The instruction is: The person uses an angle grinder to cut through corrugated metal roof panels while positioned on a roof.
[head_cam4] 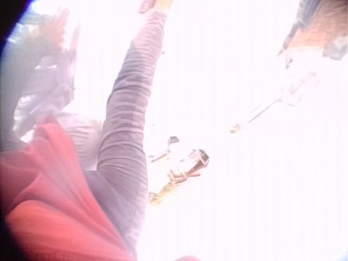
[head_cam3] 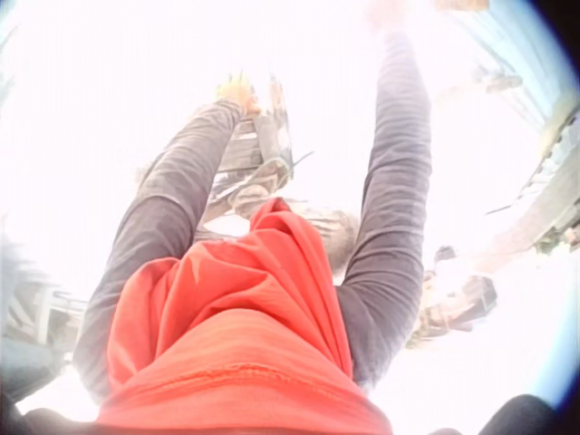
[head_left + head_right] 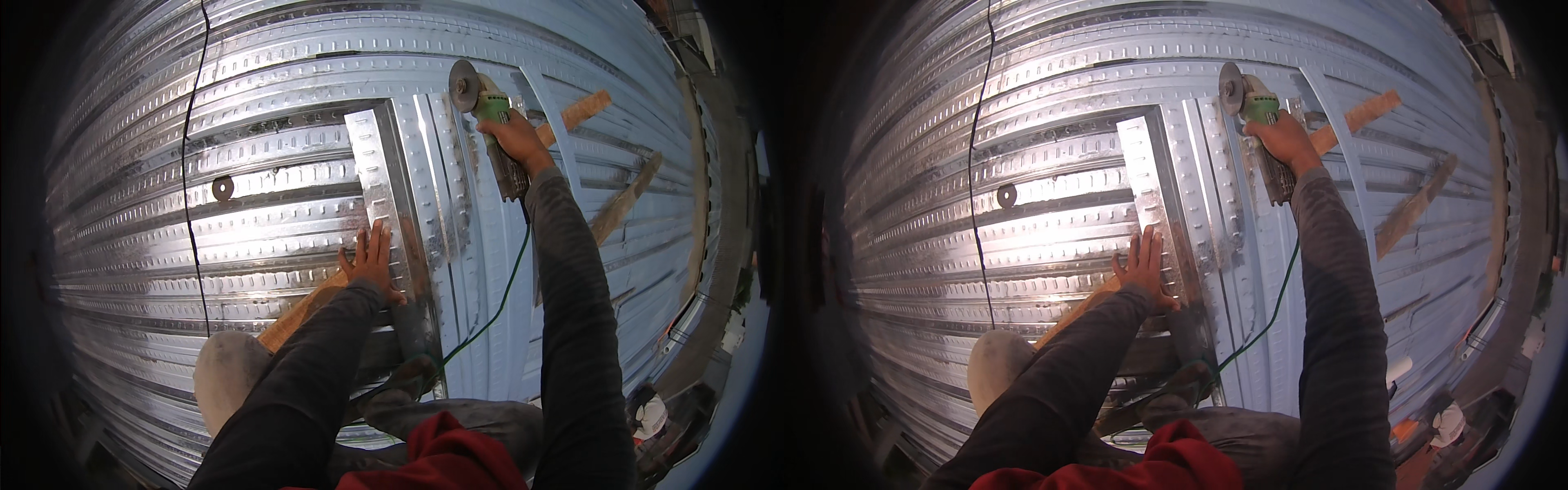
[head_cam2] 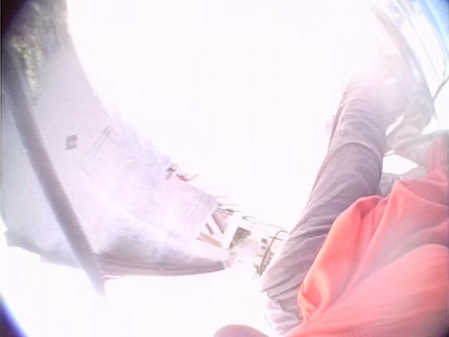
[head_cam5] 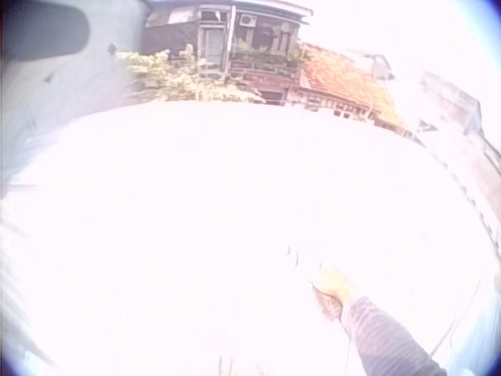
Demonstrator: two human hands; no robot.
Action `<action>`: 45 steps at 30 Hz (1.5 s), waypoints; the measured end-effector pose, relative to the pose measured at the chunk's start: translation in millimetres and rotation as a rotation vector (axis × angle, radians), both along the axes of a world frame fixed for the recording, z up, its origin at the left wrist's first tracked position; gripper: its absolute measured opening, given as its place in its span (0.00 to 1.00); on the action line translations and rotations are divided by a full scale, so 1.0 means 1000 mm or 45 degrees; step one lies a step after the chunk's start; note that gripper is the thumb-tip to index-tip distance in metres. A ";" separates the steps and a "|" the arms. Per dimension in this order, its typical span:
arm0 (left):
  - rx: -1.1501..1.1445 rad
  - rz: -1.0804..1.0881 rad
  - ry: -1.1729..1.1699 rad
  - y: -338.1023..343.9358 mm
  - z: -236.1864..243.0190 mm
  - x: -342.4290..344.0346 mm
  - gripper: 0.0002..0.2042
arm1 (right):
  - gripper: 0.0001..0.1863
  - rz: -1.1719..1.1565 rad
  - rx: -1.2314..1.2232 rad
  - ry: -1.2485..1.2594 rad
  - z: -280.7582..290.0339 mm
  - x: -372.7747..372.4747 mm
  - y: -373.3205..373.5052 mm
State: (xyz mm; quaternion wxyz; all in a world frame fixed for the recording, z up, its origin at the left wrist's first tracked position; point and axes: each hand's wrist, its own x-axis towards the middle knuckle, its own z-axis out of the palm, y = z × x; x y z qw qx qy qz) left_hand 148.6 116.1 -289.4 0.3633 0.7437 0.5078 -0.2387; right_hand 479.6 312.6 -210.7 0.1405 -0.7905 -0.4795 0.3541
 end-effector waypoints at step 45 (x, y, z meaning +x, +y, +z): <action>0.067 0.027 -0.034 -0.003 -0.004 -0.001 0.82 | 0.48 0.095 -0.107 -0.130 0.003 0.007 0.018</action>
